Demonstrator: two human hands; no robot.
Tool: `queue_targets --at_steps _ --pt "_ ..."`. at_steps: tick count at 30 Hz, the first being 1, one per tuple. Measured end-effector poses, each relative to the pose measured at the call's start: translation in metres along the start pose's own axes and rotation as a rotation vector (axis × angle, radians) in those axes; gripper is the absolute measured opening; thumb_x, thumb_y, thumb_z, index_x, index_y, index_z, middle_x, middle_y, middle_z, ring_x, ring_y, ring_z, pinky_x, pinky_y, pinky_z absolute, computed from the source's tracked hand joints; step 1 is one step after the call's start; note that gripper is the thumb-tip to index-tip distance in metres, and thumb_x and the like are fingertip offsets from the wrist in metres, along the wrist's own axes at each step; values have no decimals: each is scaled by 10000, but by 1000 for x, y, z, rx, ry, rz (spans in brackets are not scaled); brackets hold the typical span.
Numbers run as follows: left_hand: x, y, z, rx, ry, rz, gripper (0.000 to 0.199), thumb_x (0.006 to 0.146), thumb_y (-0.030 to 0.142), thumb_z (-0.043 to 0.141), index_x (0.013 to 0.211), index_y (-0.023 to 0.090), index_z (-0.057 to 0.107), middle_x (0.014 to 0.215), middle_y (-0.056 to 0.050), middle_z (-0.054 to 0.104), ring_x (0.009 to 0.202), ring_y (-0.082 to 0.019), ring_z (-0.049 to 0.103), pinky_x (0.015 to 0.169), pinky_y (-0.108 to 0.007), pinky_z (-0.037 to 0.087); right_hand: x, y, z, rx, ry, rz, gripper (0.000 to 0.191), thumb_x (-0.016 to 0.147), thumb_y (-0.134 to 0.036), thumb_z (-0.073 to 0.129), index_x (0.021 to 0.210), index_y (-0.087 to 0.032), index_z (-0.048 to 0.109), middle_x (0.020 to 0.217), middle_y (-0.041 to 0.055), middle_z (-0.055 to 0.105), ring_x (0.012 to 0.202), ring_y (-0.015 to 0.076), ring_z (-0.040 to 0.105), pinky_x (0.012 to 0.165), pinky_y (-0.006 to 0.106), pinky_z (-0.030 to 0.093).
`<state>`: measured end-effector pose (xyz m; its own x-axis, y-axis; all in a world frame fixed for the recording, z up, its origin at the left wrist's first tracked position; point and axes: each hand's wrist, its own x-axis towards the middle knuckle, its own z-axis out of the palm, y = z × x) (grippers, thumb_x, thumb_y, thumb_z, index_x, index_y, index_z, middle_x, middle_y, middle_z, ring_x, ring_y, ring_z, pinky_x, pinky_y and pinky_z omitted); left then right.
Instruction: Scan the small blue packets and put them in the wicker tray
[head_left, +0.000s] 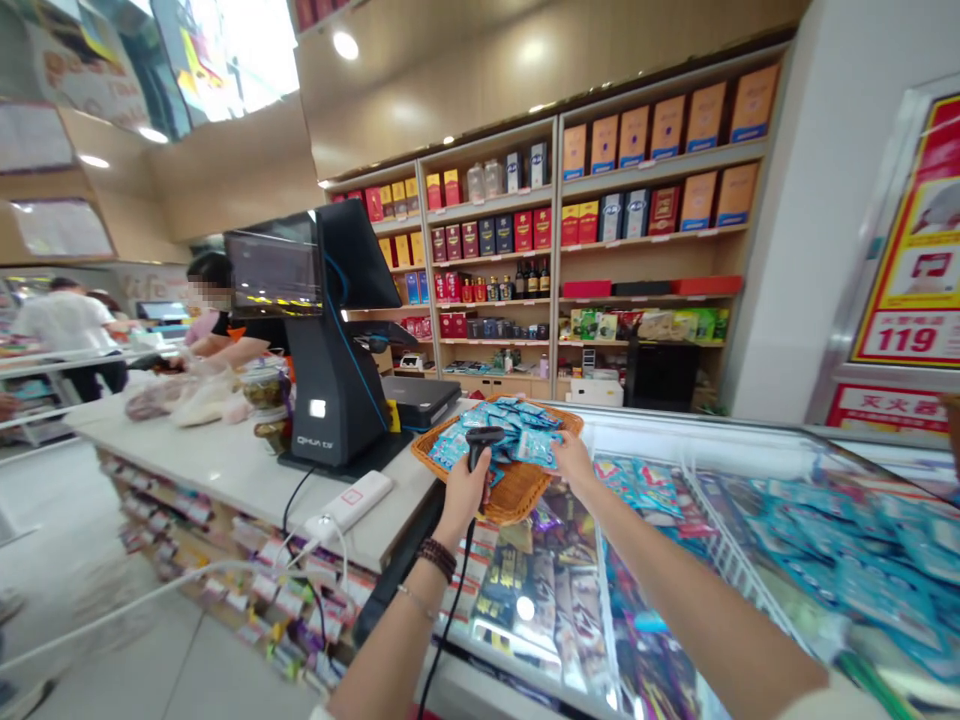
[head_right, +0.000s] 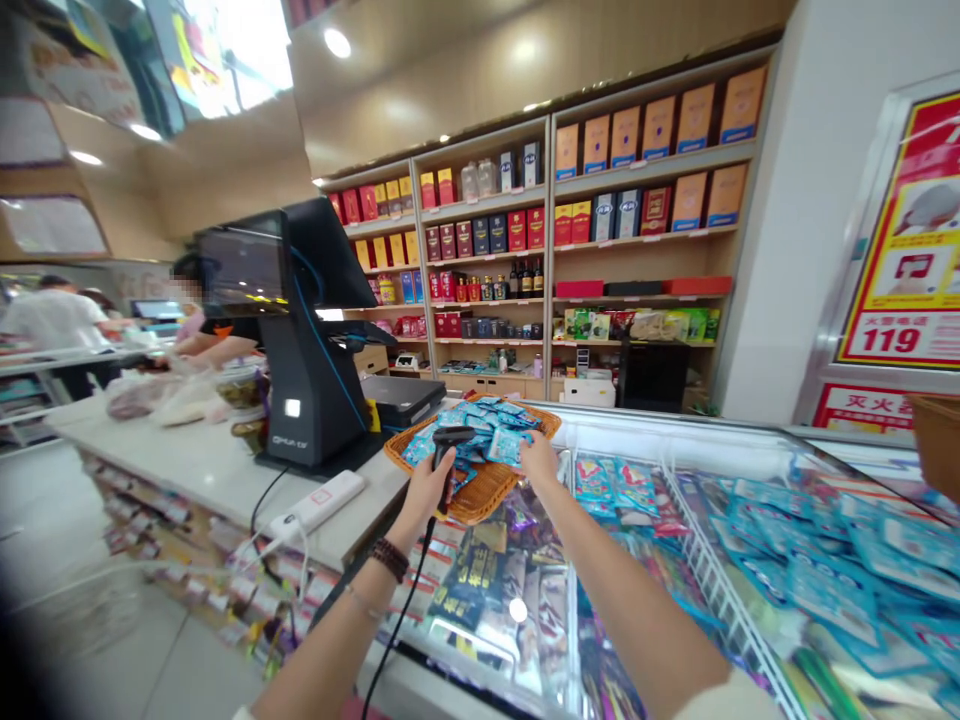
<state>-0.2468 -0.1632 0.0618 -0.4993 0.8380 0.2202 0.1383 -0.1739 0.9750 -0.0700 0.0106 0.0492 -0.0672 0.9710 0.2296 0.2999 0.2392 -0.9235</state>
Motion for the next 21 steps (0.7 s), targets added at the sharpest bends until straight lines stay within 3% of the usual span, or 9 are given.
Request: queue_targets --at_steps 3,10,16,21 --pt "-14 3 15 -44 -124 12 732 865 914 919 769 281 563 597 49 581 416 -131 506 451 -275 386 -12 -2 -34 172 -2 178 204 933 -280 792 1136 -269 798 1031 51 822 940 277 857 732 407 778" --pt "-38 14 42 -22 -394 90 789 832 1008 858 761 270 591 592 40 559 440 -123 483 451 -275 369 -35 -2 -94 255 -4 195 212 897 -209 876 1070 -257 764 869 2 725 822 226 777 702 372 763" --pt "-52 35 48 -2 -443 100 808 789 1021 868 753 267 579 632 52 549 451 -108 471 455 -269 364 -40 0 -116 285 31 194 177 897 -199 850 1050 -253 779 792 -21 681 799 215 750 682 338 746" --pt "-62 45 49 24 -460 88 751 814 964 874 799 263 607 636 54 558 467 -124 504 464 -265 364 -42 -1 -125 311 78 196 187 863 -206 886 1015 -250 785 723 -62 579 703 173 640 649 327 742"
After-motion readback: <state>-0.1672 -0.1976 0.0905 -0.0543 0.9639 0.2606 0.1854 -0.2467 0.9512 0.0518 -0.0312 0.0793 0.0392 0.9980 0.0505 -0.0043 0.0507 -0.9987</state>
